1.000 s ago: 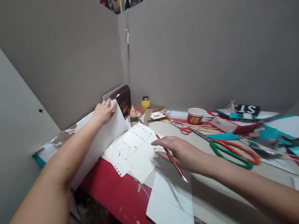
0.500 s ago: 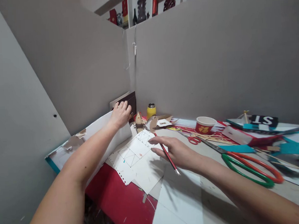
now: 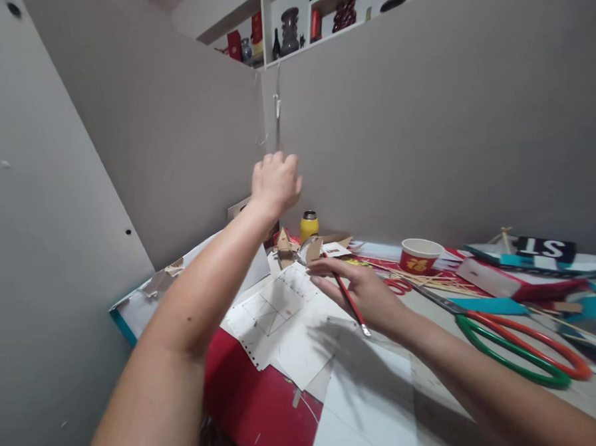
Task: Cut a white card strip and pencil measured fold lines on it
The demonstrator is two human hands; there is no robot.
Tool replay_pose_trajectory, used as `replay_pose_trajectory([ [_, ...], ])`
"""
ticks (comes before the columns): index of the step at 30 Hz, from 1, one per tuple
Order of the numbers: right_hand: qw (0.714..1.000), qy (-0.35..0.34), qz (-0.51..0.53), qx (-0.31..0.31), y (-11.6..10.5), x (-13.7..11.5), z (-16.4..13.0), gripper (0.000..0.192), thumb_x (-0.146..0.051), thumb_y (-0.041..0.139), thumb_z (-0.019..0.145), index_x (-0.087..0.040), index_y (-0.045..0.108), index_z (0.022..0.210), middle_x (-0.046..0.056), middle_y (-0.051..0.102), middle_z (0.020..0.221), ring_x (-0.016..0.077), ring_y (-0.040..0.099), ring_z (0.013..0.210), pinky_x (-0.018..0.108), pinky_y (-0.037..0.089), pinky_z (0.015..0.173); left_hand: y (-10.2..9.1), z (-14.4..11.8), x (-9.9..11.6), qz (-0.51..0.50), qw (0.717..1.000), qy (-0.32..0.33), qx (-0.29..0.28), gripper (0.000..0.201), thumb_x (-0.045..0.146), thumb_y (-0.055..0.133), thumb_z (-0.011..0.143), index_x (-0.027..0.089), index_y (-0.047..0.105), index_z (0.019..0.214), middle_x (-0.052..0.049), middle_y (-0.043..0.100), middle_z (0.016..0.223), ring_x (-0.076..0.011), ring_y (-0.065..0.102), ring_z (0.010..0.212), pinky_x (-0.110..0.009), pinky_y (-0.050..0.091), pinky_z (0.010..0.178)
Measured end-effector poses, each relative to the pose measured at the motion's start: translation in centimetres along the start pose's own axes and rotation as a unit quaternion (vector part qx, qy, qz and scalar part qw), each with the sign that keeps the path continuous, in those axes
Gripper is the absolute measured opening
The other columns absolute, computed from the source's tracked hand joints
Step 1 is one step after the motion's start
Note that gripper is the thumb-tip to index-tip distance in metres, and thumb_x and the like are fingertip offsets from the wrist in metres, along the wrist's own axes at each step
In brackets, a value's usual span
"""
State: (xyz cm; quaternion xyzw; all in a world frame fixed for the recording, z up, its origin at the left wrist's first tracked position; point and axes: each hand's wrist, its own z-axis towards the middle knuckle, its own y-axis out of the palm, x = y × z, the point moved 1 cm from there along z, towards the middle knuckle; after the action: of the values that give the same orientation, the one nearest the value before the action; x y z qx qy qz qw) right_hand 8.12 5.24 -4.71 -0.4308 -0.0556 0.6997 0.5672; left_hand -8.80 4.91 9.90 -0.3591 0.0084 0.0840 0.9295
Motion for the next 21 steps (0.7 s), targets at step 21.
replay_pose_trajectory([
  [21,0.981,0.185,-0.045,0.030,-5.5,4.4,-8.1,0.016,-0.024,0.056,0.087,-0.017,0.065,0.098,0.007,0.073,0.087,0.0203,0.068,0.078,0.033,0.053,0.073,17.3,-6.6,5.0,-0.335,0.896,-0.006,-0.290,0.033,0.034,0.060,0.092,0.017,0.059,0.121,-0.009,0.062,0.121,-0.0230,0.064,0.099,-0.044,0.055,0.083],
])
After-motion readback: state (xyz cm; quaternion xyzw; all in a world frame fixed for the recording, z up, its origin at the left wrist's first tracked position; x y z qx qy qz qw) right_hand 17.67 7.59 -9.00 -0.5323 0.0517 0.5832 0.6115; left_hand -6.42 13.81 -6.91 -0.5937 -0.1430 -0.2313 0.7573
